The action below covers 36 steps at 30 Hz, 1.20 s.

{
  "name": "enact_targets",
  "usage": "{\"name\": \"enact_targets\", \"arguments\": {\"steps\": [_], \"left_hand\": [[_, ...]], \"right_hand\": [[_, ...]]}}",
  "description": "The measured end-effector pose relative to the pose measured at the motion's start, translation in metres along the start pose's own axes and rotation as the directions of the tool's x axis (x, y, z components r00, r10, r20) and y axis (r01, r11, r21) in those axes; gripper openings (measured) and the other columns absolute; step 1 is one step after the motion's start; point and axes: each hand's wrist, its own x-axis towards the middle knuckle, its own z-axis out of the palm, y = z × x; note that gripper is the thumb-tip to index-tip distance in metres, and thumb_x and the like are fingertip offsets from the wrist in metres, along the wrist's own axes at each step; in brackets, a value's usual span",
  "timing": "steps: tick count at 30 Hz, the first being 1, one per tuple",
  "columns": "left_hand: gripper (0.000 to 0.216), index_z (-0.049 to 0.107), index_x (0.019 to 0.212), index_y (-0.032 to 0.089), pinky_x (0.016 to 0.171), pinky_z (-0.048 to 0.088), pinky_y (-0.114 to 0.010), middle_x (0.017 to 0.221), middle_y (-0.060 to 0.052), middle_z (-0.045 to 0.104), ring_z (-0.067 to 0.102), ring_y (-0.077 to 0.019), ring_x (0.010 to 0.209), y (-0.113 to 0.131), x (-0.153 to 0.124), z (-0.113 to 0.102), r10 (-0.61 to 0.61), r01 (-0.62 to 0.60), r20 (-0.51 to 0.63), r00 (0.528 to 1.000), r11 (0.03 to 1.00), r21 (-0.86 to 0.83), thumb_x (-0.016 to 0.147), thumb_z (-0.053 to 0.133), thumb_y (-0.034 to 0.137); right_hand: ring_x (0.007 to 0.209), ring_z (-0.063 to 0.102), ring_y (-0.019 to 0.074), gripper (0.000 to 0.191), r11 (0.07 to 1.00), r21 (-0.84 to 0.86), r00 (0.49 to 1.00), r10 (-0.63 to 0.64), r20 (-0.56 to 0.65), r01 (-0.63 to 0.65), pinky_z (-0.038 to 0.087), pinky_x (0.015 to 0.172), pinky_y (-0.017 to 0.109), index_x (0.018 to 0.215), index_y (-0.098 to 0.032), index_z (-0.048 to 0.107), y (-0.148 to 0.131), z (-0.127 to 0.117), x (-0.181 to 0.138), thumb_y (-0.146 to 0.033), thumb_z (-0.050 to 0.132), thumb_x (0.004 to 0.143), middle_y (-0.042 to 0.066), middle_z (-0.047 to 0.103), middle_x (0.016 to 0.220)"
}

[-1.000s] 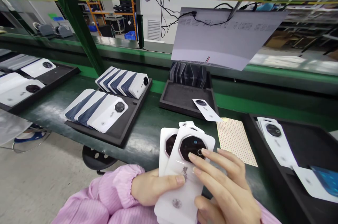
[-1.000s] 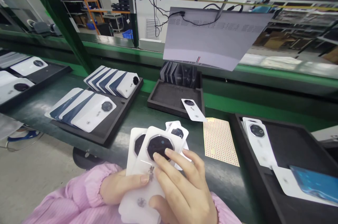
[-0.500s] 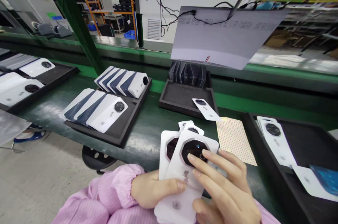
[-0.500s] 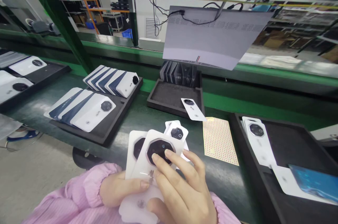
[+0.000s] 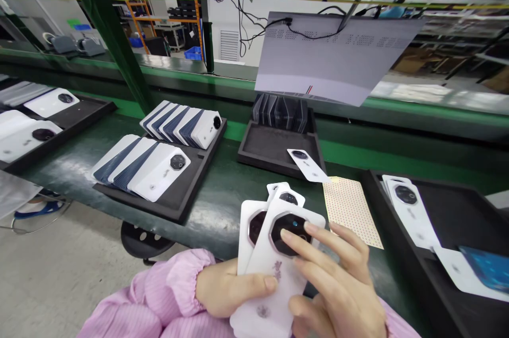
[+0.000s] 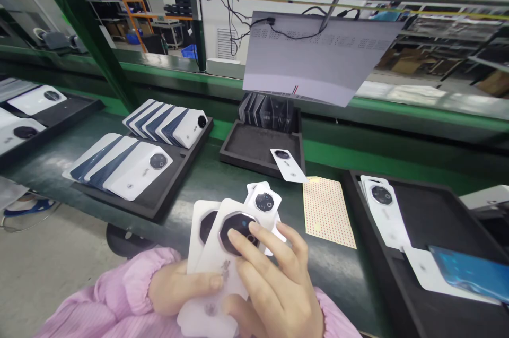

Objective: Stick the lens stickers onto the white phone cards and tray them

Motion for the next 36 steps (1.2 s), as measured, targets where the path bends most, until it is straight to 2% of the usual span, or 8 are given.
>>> {"name": "enact_targets", "arguments": {"steps": [3,7,10,17,21,25,30,36], "left_hand": [[0.049,0.065,0.102,0.008,0.055,0.045,-0.021,0.084,-0.010,0.067,0.062,-0.0142,0.068,-0.001,-0.002,-0.001,-0.030,0.028,-0.025,0.999,0.995,-0.098,0.087,0.040,0.046],[0.040,0.066,0.103,0.011,0.050,0.042,-0.015,0.082,-0.007,0.069,0.059,-0.0086,0.061,-0.006,-0.005,-0.002,-0.055,0.029,-0.146,0.988,0.984,-0.174,0.082,0.054,0.042],[0.040,0.066,0.103,0.011,0.051,0.043,-0.015,0.083,-0.008,0.069,0.060,-0.0091,0.061,-0.009,-0.005,-0.002,-0.070,0.033,-0.161,0.985,0.975,-0.220,0.081,0.056,0.042],[0.042,0.058,0.115,0.008,0.063,0.049,-0.023,0.089,-0.011,0.069,0.065,-0.0154,0.074,-0.012,-0.003,-0.002,0.018,-0.033,-0.053,0.998,0.957,-0.287,0.087,0.046,0.036],[0.041,0.057,0.117,0.008,0.064,0.049,-0.018,0.091,-0.010,0.069,0.065,-0.0137,0.080,-0.009,-0.002,-0.003,0.062,-0.054,0.018,0.998,0.957,-0.285,0.090,0.041,0.035],[0.040,0.053,0.122,0.011,0.066,0.048,-0.016,0.096,-0.009,0.068,0.065,-0.0125,0.086,-0.011,-0.003,-0.004,0.056,-0.052,0.008,0.998,0.961,-0.272,0.089,0.045,0.033],[0.047,0.049,0.126,0.009,0.069,0.050,-0.023,0.101,-0.012,0.066,0.065,-0.0173,0.086,-0.012,-0.004,-0.004,0.025,-0.031,-0.029,0.999,0.965,-0.260,0.087,0.047,0.036],[0.047,0.053,0.122,0.009,0.067,0.050,-0.024,0.101,-0.011,0.066,0.065,-0.0182,0.085,-0.006,-0.003,-0.003,0.001,-0.004,-0.012,1.000,0.980,-0.197,0.087,0.046,0.039]], "right_hand": [[0.106,0.053,0.0276,0.028,1.000,-0.012,1.000,0.013,0.010,-0.013,0.037,0.086,0.052,0.082,-0.013,0.054,0.002,-0.004,-0.004,-0.035,0.042,0.094,0.015,0.070,0.086],[0.106,0.053,0.0266,0.030,1.000,-0.017,1.000,0.008,0.002,-0.008,0.038,0.086,0.051,0.082,-0.013,0.053,0.002,-0.005,-0.005,-0.037,0.039,0.094,0.016,0.070,0.086],[0.104,0.054,0.0265,0.029,1.000,-0.009,1.000,0.014,0.007,-0.013,0.039,0.085,0.051,0.082,-0.013,0.053,0.002,-0.004,-0.005,-0.036,0.039,0.094,0.015,0.070,0.086],[0.104,0.055,0.0256,0.027,0.999,-0.017,0.999,0.040,0.018,-0.039,0.040,0.088,0.049,0.082,-0.016,0.053,0.004,-0.002,-0.008,-0.038,0.040,0.093,0.011,0.070,0.089],[0.104,0.056,0.0237,0.026,0.998,-0.033,0.999,0.051,0.004,-0.051,0.041,0.089,0.046,0.079,-0.019,0.053,0.003,-0.003,-0.009,-0.039,0.041,0.092,0.006,0.070,0.091],[0.103,0.057,0.0230,0.026,0.997,-0.022,0.997,0.072,-0.011,-0.072,0.042,0.089,0.046,0.078,-0.020,0.053,0.002,-0.002,-0.009,-0.039,0.042,0.092,0.005,0.070,0.091],[0.103,0.057,0.0233,0.026,0.996,-0.010,0.996,0.089,-0.024,-0.090,0.042,0.090,0.046,0.078,-0.020,0.054,0.002,-0.001,-0.010,-0.040,0.042,0.092,0.005,0.070,0.091],[0.102,0.058,0.0238,0.023,0.996,0.005,0.996,0.091,-0.023,-0.091,0.043,0.089,0.046,0.080,-0.021,0.055,0.002,-0.002,-0.012,-0.039,0.044,0.090,0.005,0.070,0.092]]}}
